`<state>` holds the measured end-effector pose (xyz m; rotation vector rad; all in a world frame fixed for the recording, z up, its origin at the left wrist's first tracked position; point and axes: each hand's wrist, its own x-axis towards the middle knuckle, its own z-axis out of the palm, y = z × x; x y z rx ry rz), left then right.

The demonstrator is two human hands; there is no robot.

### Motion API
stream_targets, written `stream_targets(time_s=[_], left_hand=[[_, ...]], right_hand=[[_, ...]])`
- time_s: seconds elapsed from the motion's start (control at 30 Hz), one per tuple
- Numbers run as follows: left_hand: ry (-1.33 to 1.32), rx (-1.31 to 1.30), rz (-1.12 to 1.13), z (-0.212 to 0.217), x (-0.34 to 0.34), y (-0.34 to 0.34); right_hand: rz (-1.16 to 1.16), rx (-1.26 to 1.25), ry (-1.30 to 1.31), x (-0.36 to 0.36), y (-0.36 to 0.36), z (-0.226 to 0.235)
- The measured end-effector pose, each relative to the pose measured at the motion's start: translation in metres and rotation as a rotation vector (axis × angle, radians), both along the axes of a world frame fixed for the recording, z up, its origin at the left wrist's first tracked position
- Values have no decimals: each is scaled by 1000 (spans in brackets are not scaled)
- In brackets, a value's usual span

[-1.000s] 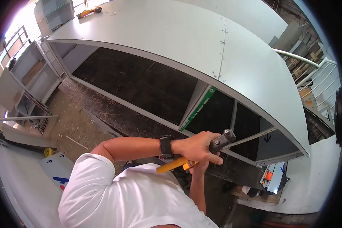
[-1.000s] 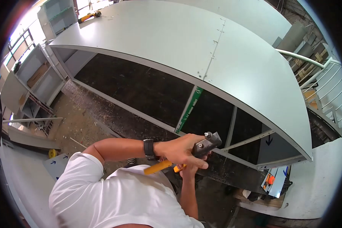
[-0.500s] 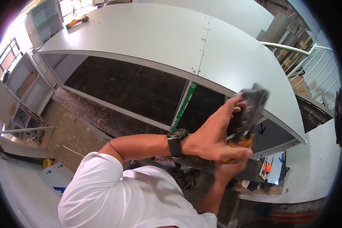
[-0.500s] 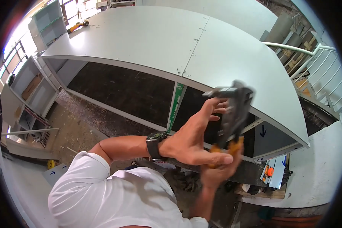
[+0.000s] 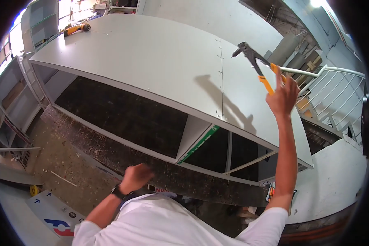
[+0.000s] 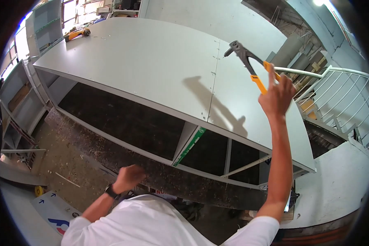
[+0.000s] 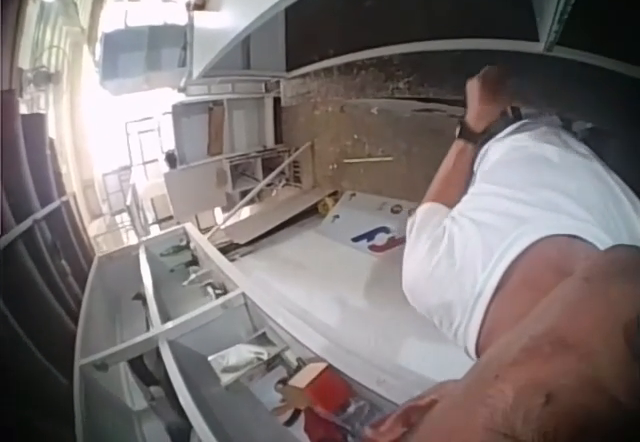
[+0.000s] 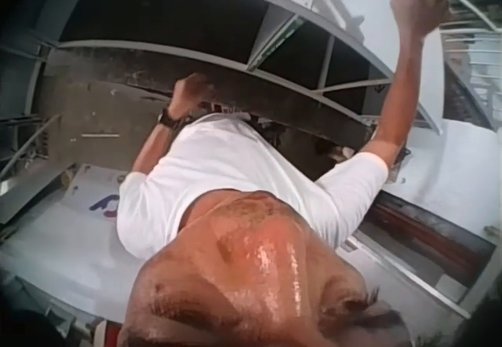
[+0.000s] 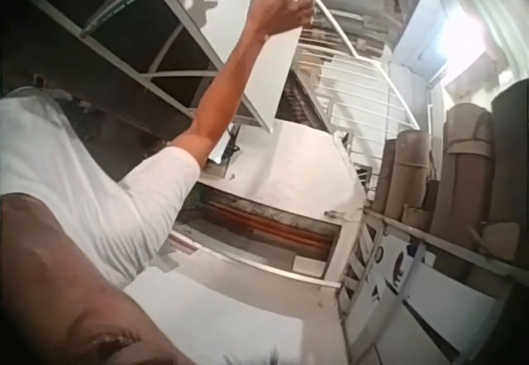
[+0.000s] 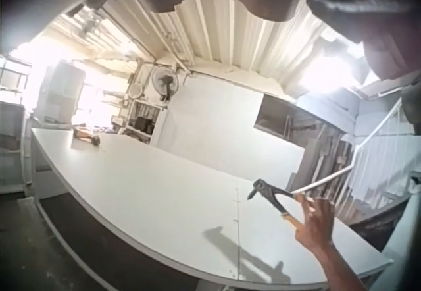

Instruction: Handling and assembling large aluminum composite panels onto a metal frame in a workshop environment.

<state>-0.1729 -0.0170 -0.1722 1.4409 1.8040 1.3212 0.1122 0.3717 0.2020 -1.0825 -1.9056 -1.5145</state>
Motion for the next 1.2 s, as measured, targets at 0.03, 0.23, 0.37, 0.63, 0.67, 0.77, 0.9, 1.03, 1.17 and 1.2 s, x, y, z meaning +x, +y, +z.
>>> stream_targets(time_s=[0.03, 0.23, 0.37, 0.63, 0.67, 0.77, 0.9, 1.03, 1.17, 1.2], left_hand=[[104, -97, 88, -29, -18, -21], [-35, -408, 656, -150, -74, -177], [27, -640, 841, -197, -78, -264], [-70, -555, 872, -213, -70, -272], [-72, -517, 869, -211, -73, -265], [-71, -423, 829, -159, -96, -218], [-83, -209, 786, -110, -124, -175], [-144, -73, 770, -86, -137, -157], [-119, -48, 817, -81, -134, -156], [-120, -53, 813, -78, -134, -156]], right_hand=[[-27, -37, -11, -15, 19, 2], [-139, -140, -60, -85, 100, -9], [-161, -182, -59, -116, 122, -19], [-203, -182, -120, -127, 129, -25], [-201, -165, -136, -127, 129, -24], [-185, -120, -257, -125, 131, -14], [-184, -106, -375, -137, 126, 3], [-274, -205, -360, -144, 118, 0], [-195, -102, -382, -130, 124, -15], [-199, -106, -385, -127, 126, -16]])
